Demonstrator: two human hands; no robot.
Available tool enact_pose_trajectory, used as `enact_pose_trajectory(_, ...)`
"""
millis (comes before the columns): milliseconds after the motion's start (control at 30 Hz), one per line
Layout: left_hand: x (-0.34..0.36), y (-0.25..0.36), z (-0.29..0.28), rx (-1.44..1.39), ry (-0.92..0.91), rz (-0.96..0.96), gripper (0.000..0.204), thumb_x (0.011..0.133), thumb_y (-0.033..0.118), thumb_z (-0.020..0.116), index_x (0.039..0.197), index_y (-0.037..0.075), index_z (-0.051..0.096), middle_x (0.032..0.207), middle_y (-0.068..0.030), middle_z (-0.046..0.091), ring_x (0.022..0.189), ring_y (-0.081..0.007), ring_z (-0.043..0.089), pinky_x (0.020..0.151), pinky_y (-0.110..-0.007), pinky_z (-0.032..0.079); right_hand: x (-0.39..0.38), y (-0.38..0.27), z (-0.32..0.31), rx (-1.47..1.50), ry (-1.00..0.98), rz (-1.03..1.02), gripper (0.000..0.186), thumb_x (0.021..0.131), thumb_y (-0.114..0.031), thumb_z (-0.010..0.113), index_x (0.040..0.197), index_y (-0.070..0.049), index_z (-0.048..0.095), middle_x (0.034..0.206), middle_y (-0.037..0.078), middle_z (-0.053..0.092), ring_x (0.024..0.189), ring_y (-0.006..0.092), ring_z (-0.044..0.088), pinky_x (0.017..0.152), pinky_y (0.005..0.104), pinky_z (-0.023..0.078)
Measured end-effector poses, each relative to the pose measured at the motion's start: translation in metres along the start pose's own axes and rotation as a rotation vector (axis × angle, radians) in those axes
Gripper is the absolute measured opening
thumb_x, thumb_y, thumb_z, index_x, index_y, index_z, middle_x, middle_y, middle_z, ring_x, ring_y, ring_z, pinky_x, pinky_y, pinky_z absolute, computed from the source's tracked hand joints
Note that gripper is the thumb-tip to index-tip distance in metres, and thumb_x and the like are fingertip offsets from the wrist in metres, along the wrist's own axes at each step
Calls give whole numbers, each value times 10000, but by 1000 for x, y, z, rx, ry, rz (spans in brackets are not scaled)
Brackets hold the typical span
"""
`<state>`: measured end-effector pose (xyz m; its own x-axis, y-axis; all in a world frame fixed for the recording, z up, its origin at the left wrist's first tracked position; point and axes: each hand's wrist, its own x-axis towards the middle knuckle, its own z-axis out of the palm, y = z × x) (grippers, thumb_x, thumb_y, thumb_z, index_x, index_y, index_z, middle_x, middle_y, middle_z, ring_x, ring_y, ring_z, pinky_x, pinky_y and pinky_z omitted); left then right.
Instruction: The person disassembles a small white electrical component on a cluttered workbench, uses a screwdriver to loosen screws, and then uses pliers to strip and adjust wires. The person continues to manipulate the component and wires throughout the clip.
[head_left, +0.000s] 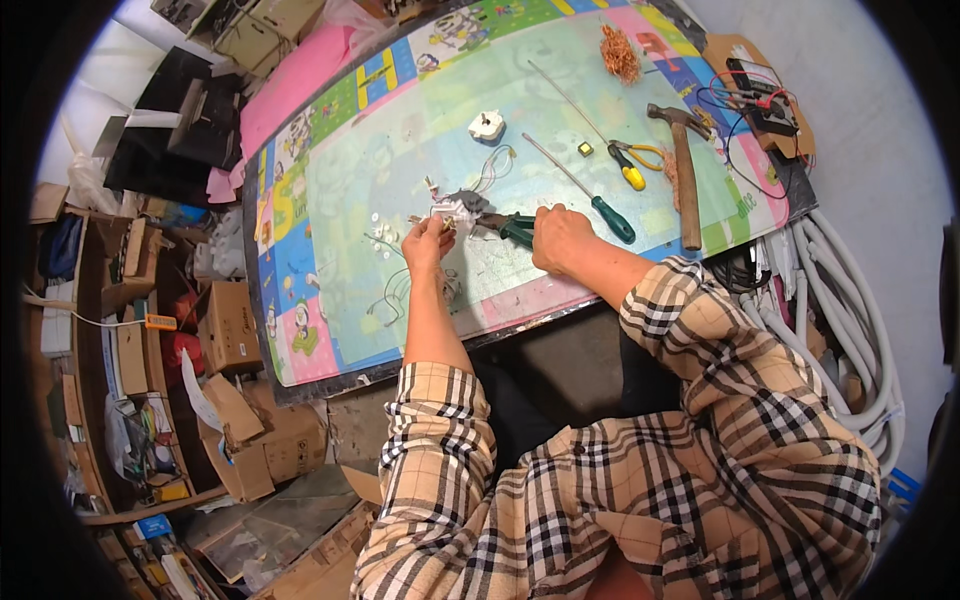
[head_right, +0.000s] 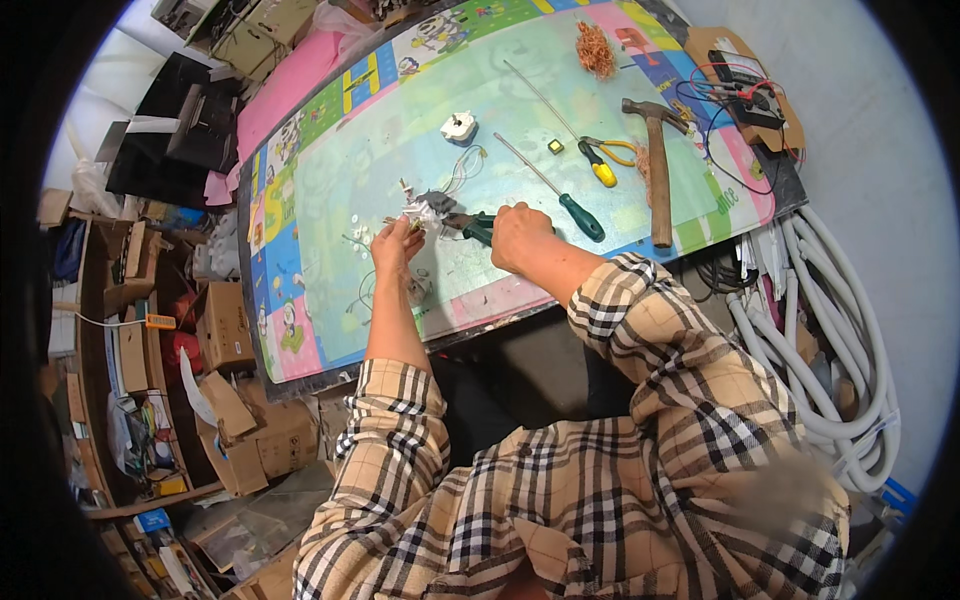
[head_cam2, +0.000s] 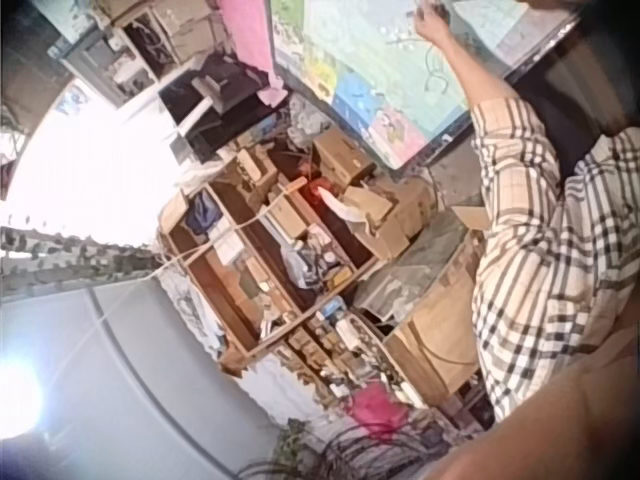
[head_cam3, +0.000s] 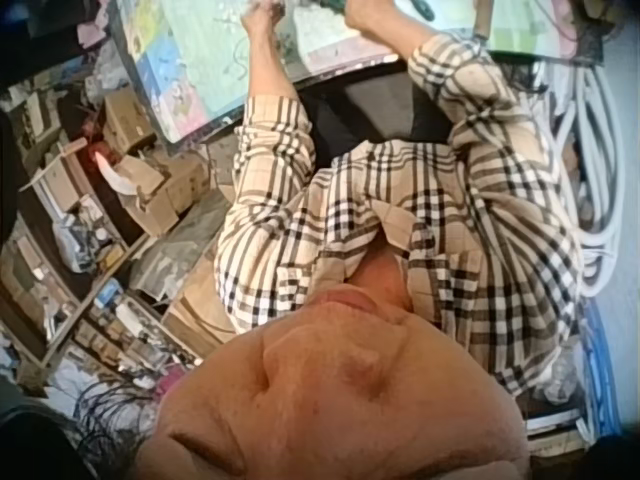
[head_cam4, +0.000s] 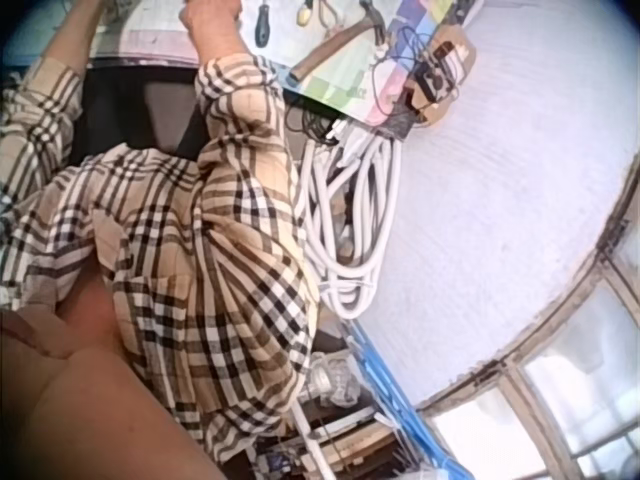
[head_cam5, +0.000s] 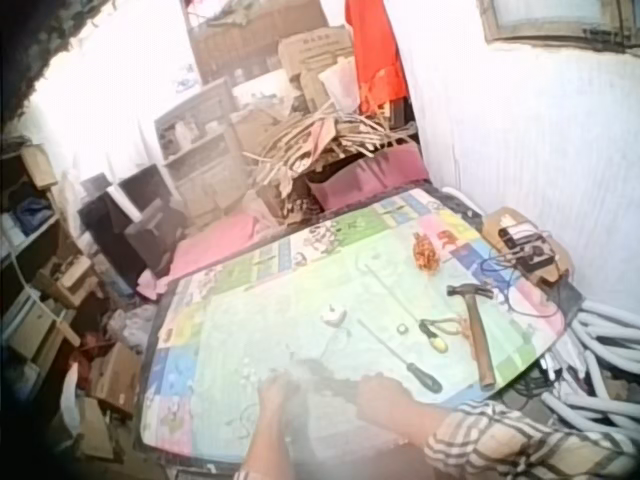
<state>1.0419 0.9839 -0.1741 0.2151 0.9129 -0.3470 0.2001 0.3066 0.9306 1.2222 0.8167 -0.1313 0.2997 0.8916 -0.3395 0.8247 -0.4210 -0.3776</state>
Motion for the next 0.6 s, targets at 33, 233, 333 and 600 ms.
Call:
enact_pose_trajectory(33, 0, 0, 1, -5, 10, -2, 423, 894, 295, 604, 1136, -44, 532, 1017, -131, 626, 839, -207, 646, 699, -336, 562, 1, 1, 0, 3, 20, -2, 394, 796, -187, 561, 1104, 56, 518, 1073, 222, 567, 965, 320, 627, 804, 368, 525)
enact_pose_trajectory(233, -19, 18, 16, 234, 53, 289, 812, 768, 356, 734, 1374, -22, 348, 1251, -178, 533, 1135, -264, 523, 950, -375, 411, 0, 1, -3, 18, 12, 8, 369, 806, -163, 546, 1103, 53, 517, 1061, 217, 569, 956, 326, 629, 801, 370, 526)
enact_pose_trajectory(333, -25, 16, 19, 501, -1, 469, 873, 711, 402, 769, 1359, -27, 371, 1222, -196, 549, 1099, -266, 545, 932, -352, 427, 1, 1, -1, -12, 43, -15, 360, 804, -165, 550, 1094, 47, 521, 1055, 213, 569, 940, 319, 634, 790, 368, 529)
enact_pose_trajectory(600, -14, 17, 18, -145, -31, -150, 548, 754, 423, 654, 1024, -43, 554, 884, -145, 625, 740, -227, 630, 628, -338, 568, -1, -3, 2, -63, 135, -35, 339, 760, -133, 578, 1040, 50, 520, 1002, 219, 569, 870, 323, 636, 766, 372, 526)
